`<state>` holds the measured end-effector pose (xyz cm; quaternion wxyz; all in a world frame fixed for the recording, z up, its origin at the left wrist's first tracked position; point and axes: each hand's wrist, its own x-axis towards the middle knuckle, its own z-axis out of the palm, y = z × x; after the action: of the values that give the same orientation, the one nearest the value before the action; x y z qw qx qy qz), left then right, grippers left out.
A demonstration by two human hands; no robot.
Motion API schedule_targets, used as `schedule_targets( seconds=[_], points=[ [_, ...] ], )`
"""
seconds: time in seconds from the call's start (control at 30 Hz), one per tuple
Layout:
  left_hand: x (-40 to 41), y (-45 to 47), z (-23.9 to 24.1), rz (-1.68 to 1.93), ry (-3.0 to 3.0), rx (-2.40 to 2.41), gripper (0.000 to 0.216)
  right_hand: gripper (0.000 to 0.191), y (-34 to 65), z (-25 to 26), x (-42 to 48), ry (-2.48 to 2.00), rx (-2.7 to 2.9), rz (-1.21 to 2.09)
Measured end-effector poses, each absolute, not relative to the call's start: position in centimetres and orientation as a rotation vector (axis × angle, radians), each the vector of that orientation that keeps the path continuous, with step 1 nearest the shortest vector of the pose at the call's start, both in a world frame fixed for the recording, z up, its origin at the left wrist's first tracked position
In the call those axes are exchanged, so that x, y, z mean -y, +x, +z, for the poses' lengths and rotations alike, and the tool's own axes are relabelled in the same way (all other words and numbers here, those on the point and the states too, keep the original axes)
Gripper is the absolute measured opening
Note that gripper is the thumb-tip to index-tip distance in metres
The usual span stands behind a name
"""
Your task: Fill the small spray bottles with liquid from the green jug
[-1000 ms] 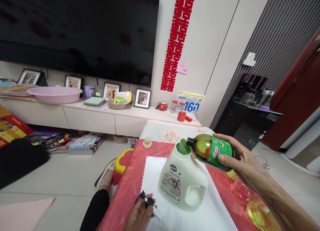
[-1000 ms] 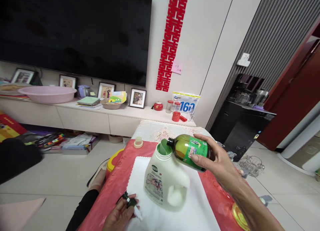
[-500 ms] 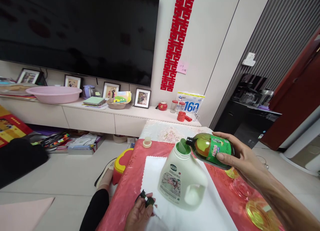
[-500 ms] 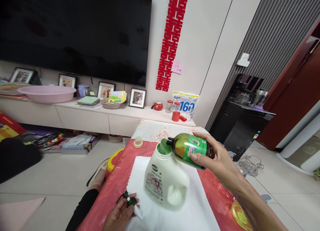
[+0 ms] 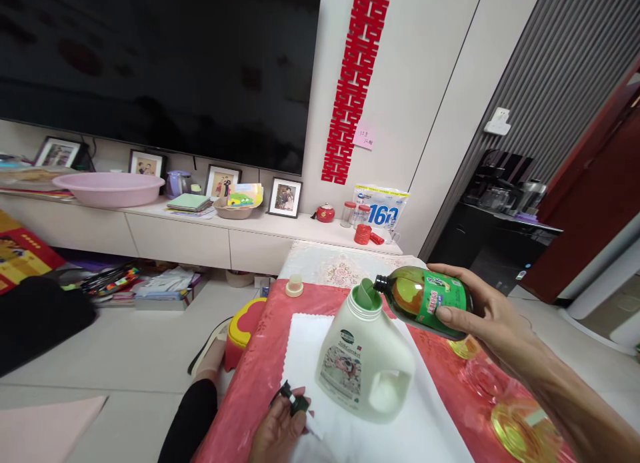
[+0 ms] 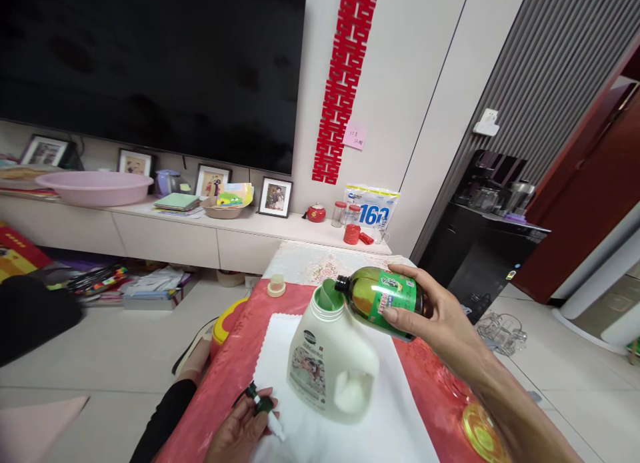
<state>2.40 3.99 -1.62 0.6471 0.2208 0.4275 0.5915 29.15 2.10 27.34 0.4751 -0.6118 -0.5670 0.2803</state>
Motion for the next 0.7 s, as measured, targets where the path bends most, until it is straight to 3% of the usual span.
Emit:
schedule_targets(
  seconds=[0.7],
  points=[
    [-4.27, 2.56, -2.08, 1.339, 0.495, -1.001, 0.066, 0.078, 28.79, 27.96, -1.85, -1.562, 1.414, 0.671]
  ],
)
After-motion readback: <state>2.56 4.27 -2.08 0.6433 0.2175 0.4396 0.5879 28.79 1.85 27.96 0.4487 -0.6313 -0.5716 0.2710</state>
